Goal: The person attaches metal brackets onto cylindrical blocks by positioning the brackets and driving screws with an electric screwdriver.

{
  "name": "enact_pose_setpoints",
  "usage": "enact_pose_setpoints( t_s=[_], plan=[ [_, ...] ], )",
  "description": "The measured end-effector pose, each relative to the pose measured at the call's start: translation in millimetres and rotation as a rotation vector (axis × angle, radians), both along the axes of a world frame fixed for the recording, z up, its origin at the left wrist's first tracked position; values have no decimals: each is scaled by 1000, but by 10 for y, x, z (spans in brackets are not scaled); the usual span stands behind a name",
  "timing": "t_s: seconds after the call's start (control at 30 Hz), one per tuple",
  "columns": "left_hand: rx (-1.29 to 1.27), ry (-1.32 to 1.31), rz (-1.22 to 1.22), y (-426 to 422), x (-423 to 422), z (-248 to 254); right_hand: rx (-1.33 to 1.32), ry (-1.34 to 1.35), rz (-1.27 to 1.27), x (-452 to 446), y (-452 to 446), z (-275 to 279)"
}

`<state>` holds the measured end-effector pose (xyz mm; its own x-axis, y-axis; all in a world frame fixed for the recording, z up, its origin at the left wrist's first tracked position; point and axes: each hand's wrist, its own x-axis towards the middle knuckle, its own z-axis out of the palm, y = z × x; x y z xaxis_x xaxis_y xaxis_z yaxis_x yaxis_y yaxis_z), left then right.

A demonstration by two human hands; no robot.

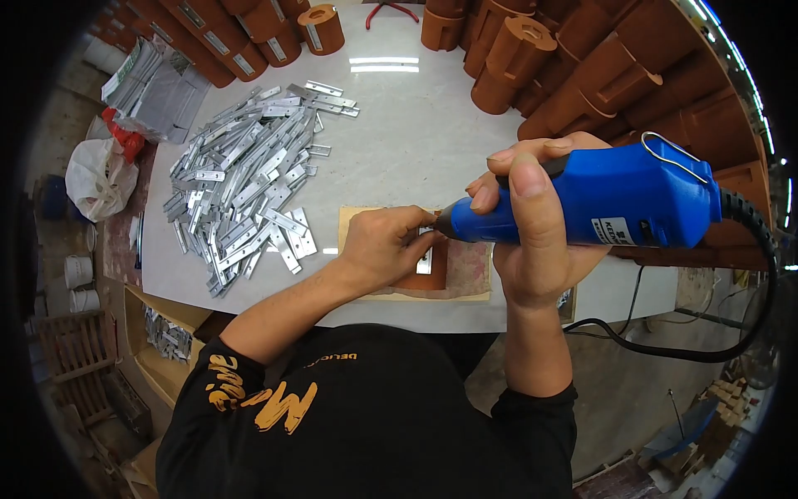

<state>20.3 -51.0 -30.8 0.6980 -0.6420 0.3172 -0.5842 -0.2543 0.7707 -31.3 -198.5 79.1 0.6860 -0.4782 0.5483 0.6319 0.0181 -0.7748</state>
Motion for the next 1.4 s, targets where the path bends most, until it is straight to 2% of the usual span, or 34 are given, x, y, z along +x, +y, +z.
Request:
enact_pose_setpoints(
  t_s=[0.93, 1.4],
  plan=[
    [-79, 61, 36, -5, -27, -74, -5, 51, 47, 116, 45, -66],
    [-77, 58, 39, -14, -38, -82, -109, 107, 49, 111, 53, -155]
  ],
)
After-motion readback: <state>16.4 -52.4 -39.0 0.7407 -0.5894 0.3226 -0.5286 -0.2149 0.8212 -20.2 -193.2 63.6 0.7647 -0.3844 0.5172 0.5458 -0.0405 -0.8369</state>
